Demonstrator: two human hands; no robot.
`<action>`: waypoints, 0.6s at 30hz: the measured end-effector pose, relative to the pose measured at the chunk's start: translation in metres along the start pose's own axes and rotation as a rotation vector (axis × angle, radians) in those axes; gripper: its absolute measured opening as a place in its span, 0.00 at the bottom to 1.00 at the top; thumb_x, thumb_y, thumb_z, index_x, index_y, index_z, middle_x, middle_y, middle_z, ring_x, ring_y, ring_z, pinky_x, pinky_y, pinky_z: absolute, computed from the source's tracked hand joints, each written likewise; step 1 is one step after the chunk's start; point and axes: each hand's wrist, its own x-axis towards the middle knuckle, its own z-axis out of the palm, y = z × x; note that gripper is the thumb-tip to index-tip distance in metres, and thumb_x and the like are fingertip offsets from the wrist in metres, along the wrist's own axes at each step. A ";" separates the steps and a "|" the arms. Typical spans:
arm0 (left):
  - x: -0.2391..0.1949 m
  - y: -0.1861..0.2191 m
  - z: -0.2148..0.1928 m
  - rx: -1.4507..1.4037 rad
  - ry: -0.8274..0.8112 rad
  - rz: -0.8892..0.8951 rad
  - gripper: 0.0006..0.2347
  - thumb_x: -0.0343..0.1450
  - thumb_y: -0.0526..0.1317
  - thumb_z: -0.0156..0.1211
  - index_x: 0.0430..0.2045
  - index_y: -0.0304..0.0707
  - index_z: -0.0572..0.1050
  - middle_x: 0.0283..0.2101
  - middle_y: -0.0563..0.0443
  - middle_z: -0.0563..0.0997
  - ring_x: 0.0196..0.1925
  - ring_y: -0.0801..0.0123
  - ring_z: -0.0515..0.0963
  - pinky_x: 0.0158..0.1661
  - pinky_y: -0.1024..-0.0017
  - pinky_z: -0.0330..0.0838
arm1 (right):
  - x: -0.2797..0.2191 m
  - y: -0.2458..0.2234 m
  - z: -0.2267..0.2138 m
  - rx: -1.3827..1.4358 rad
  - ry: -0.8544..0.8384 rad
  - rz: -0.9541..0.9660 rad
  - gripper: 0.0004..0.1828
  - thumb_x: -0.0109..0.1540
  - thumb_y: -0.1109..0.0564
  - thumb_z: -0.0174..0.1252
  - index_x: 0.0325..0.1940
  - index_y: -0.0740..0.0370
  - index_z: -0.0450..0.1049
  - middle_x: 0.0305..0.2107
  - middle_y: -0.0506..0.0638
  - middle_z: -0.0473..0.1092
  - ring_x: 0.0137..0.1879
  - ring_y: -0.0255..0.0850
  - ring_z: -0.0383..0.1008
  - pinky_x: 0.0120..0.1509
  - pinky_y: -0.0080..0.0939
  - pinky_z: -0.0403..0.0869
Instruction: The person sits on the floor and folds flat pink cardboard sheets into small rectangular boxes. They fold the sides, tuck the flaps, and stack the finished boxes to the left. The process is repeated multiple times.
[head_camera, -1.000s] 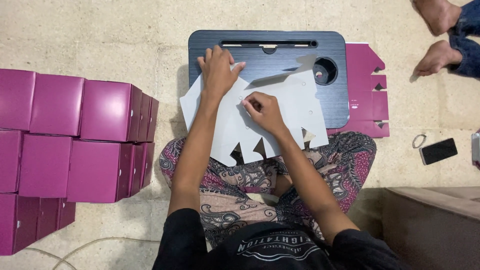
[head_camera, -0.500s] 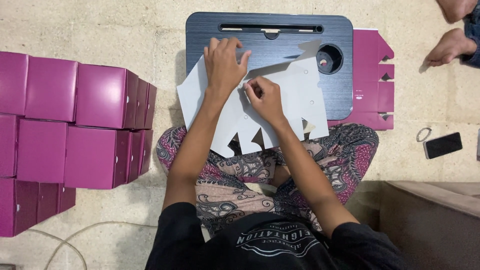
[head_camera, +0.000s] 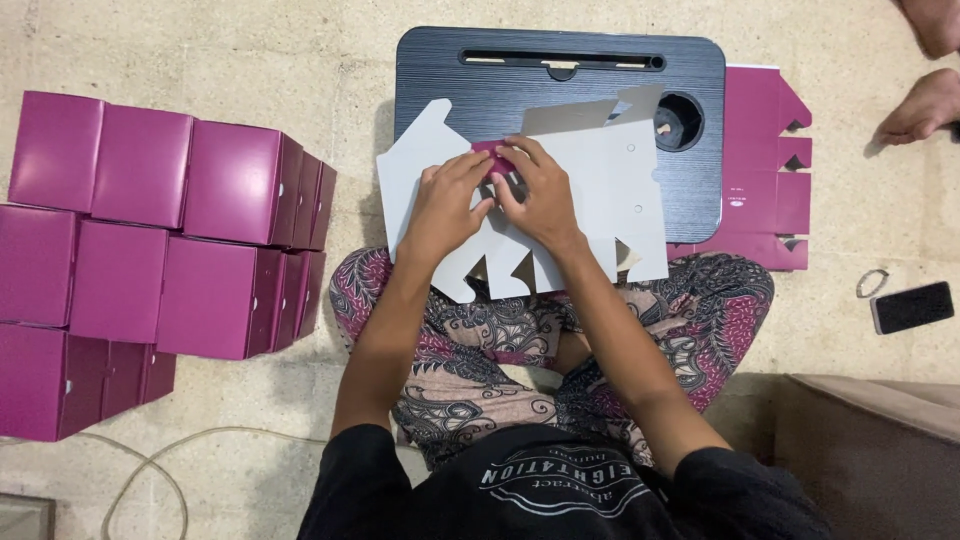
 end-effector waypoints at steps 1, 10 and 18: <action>0.000 0.001 -0.001 0.002 0.000 -0.001 0.21 0.70 0.39 0.67 0.59 0.36 0.74 0.62 0.45 0.75 0.67 0.58 0.70 0.61 0.54 0.60 | 0.000 0.000 0.001 0.002 0.001 0.000 0.17 0.65 0.54 0.61 0.56 0.63 0.76 0.53 0.58 0.72 0.56 0.56 0.77 0.60 0.51 0.75; 0.011 -0.016 0.018 0.138 -0.062 -0.038 0.19 0.71 0.43 0.65 0.56 0.40 0.76 0.57 0.50 0.77 0.64 0.63 0.71 0.59 0.52 0.58 | 0.000 0.006 0.011 -0.238 -0.066 -0.014 0.11 0.65 0.53 0.59 0.48 0.58 0.81 0.48 0.53 0.74 0.43 0.50 0.79 0.49 0.46 0.76; 0.018 -0.035 -0.047 0.037 0.169 -0.435 0.35 0.64 0.41 0.77 0.65 0.30 0.65 0.55 0.37 0.69 0.59 0.43 0.67 0.54 0.39 0.62 | 0.004 0.031 0.013 -0.045 0.068 0.022 0.13 0.66 0.55 0.65 0.52 0.60 0.73 0.46 0.54 0.65 0.47 0.56 0.78 0.50 0.50 0.78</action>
